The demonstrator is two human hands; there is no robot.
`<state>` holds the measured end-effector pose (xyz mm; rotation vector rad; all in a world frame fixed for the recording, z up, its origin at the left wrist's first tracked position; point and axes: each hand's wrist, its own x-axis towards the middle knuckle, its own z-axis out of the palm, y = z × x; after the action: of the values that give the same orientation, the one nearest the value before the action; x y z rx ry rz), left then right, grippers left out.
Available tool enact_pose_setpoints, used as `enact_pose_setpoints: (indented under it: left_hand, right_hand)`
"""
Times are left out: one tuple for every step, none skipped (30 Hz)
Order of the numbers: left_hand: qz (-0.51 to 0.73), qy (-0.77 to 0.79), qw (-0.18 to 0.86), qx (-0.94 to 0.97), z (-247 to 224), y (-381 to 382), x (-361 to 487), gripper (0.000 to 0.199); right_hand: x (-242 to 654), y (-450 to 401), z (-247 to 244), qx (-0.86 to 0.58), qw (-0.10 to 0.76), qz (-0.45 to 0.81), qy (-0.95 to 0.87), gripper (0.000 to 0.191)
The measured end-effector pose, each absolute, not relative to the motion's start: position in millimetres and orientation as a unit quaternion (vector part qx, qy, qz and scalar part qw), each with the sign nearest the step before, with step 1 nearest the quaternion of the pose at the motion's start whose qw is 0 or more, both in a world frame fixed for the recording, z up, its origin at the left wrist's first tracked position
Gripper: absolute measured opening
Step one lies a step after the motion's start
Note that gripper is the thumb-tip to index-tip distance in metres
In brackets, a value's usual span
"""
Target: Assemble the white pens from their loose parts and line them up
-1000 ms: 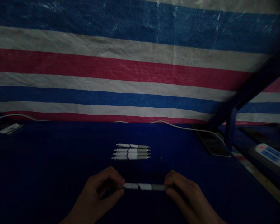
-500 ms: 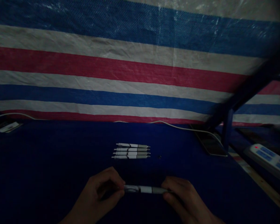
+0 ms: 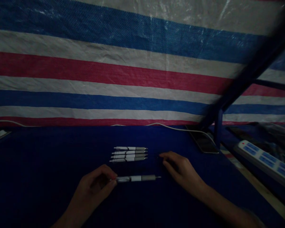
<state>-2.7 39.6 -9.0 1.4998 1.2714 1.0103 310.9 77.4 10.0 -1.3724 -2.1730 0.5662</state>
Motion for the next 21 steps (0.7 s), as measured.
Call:
enact_pose_setpoints:
  left_hand:
    - [0.409,0.517,0.449,0.603,-8.8,39.8,-3.4,0.004]
    - [0.411,0.519,0.449,0.600,-8.6,40.0,-3.9,0.003]
    - [0.412,0.521,0.449,0.597,-8.4,40.1,-4.2,0.003]
    - [0.414,0.523,0.449,0.594,-8.2,40.2,-4.5,0.003]
    - [0.415,0.524,0.450,0.592,-8.0,40.2,-4.6,0.004]
    - [0.417,0.526,0.451,0.589,-7.7,40.2,-4.6,0.004]
    - [0.418,0.527,0.452,0.586,-7.4,40.0,-4.6,0.004]
    - [0.420,0.529,0.453,0.582,-7.0,39.8,-4.7,0.004]
    - [0.422,0.531,0.455,0.577,-6.5,39.4,-4.7,0.004]
    - [0.424,0.533,0.457,0.572,-6.1,38.9,-4.7,0.004]
    - [0.425,0.535,0.460,0.567,-5.9,38.4,-4.8,0.005]
    - [0.427,0.536,0.464,0.562,-5.9,38.0,-5.0,0.006]
    - [0.429,0.537,0.467,0.556,-6.3,37.6,-5.2,0.007]
    - [0.431,0.537,0.471,0.551,-7.1,37.3,-5.5,0.009]
    - [0.433,0.537,0.475,0.546,-8.3,37.0,-5.9,0.010]
    - [0.436,0.537,0.478,0.542,-9.8,36.8,-6.3,0.011]
    - [0.439,0.537,0.480,0.538,-11.4,36.5,-6.7,0.012]
    - [0.439,0.537,0.483,0.534,-12.8,36.1,-7.0,0.013]
    - [0.437,0.537,0.488,0.531,-14.0,35.7,-7.3,0.014]
    - [0.435,0.536,0.493,0.530,-14.8,35.2,-7.4,0.014]
    - [0.434,0.536,0.496,0.528,-15.1,34.6,-7.4,0.014]
  right_hand:
    - [311.7,85.5,9.2,-0.504,0.246,0.204,-0.802,0.026]
    - [311.8,92.6,8.7,-0.501,0.242,0.203,-0.806,0.029]
    - [311.2,98.2,8.5,-0.497,0.237,0.203,-0.810,0.031]
    - [310.1,102.1,8.4,-0.492,0.234,0.205,-0.813,0.030]
    - [308.8,104.3,8.4,-0.488,0.233,0.209,-0.815,0.027]
    - [307.3,104.7,8.7,-0.486,0.235,0.213,-0.815,0.022]
    - [305.9,103.3,9.4,-0.485,0.239,0.218,-0.812,0.018]
    - [304.5,100.3,10.7,-0.487,0.246,0.223,-0.808,0.016]
    - [303.3,95.8,12.6,-0.492,0.255,0.228,-0.800,0.015]
    - [302.2,90.1,15.2,-0.498,0.264,0.234,-0.792,0.014]
    - [301.1,83.6,18.3,-0.505,0.273,0.240,-0.783,0.012]
    - [300.0,76.6,21.4,-0.514,0.281,0.247,-0.772,0.010]
    - [298.7,69.6,24.3,-0.521,0.291,0.254,-0.761,0.010]
    - [297.3,63.0,26.5,-0.529,0.304,0.266,-0.747,0.009]
    - [295.8,57.2,27.8,-0.535,0.331,0.291,-0.721,0.008]
    - [294.4,52.4,28.1,-0.537,0.355,0.309,-0.701,0.007]
    - [293.2,48.6,27.6,-0.535,0.376,0.322,-0.684,0.006]
    - [292.2,45.8,26.4,-0.531,0.390,0.331,-0.675,0.006]
    - [291.4,43.9,25.0,-0.526,0.398,0.334,-0.673,0.006]
    - [290.9,42.7,23.5,-0.522,0.401,0.334,-0.674,0.007]
    - [290.6,41.9,22.4,-0.518,0.401,0.334,-0.677,0.007]
